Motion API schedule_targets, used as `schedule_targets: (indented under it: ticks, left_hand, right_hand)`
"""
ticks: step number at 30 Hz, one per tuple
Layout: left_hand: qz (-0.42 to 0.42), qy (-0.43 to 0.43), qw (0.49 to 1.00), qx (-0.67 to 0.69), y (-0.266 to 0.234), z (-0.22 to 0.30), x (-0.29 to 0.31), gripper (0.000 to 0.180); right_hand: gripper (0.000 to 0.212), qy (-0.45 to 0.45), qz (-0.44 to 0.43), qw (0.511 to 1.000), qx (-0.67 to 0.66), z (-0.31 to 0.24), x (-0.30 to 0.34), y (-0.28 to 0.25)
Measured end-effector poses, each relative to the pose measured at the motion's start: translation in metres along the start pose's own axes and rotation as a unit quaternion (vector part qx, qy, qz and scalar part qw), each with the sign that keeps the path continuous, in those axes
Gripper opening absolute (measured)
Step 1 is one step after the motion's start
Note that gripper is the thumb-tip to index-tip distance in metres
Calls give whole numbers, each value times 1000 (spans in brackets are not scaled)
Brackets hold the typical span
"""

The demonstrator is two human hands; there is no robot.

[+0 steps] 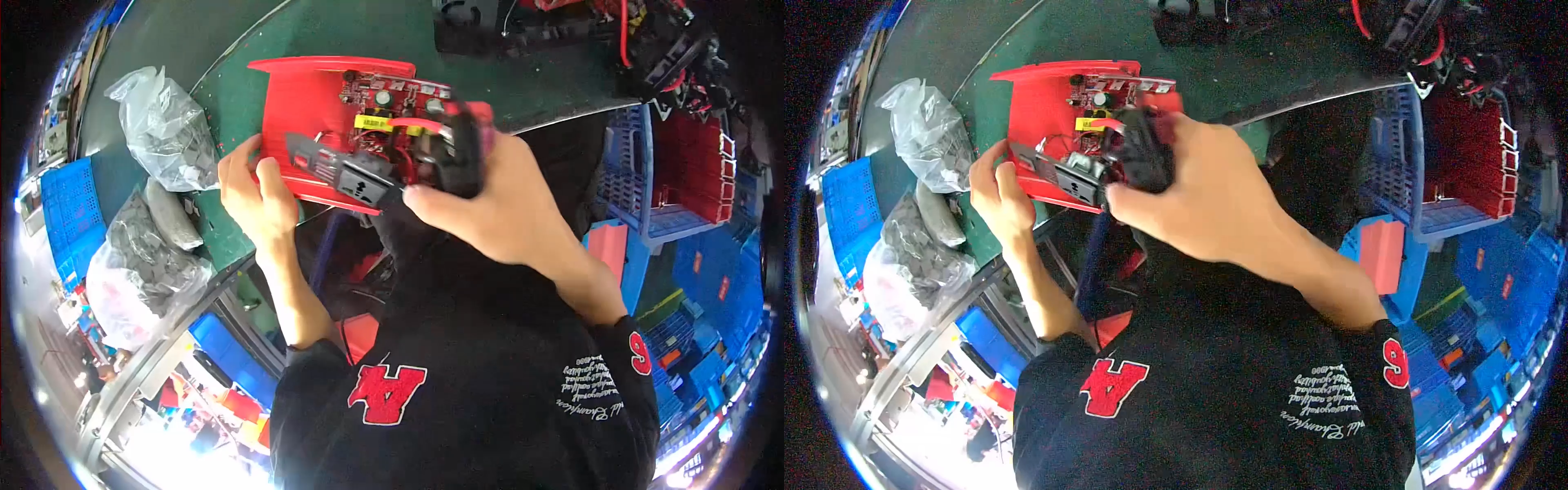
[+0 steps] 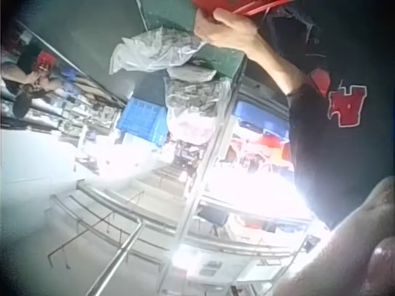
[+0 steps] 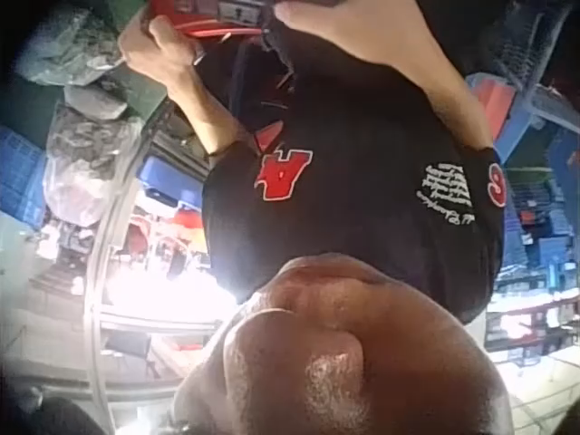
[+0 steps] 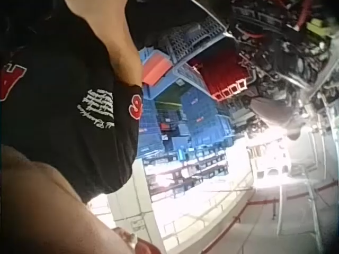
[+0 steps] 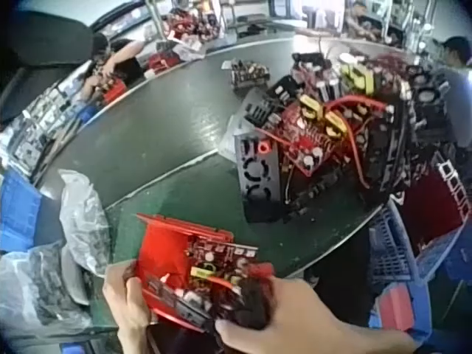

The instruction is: The worker is assembling electronic circuit board components by attaching them to red plastic housings and organizing them into bins.

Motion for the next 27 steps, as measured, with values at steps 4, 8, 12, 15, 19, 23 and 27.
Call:
schedule_targets:
  ticks: [4, 8, 12, 15, 19, 23, 27]
  left_hand:
    - [30, 14, 999, -10, 2, -1, 0, 32]
    - [49, -43, 997, 44, -3, 1, 3, 39]
    - [63, 108, 985, -119, -17, 33, 17, 58]
    - [-1, 45, 979, -199, -17, 67, 27, 104]
    - [-20, 90, 988, -122, -20, 80, 4, 106]
    - [-60, 23, 975, 214, -3, 73, -23, 56]
    - [-82, -58, 944, 315, 17, 41, -43, 35]
  right_hand:
    - [37, 49, -70, 994, 69, -10, -26, 9]
    - [46, -49, -12, 980, 191, -34, -35, 13]
    - [50, -95, 11, 982, 163, -33, -47, 18]
    - [48, -125, 48, 986, 104, -23, -45, 13]
    - [34, 3, 33, 957, -288, 6, -48, 8]
    - [33, 34, 5, 970, -240, 20, -57, 0]
    - [36, 91, -70, 955, -274, 15, -64, 1]
Point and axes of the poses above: each hand's wrist, its own x-axis away from the middle knuckle, its own y-axis out of the palm, z = x × y, the point moved 3 cm from there along -x, towards the middle knuckle, and after that the axes turned 4 degrees about -x, right-handed, at the moved point
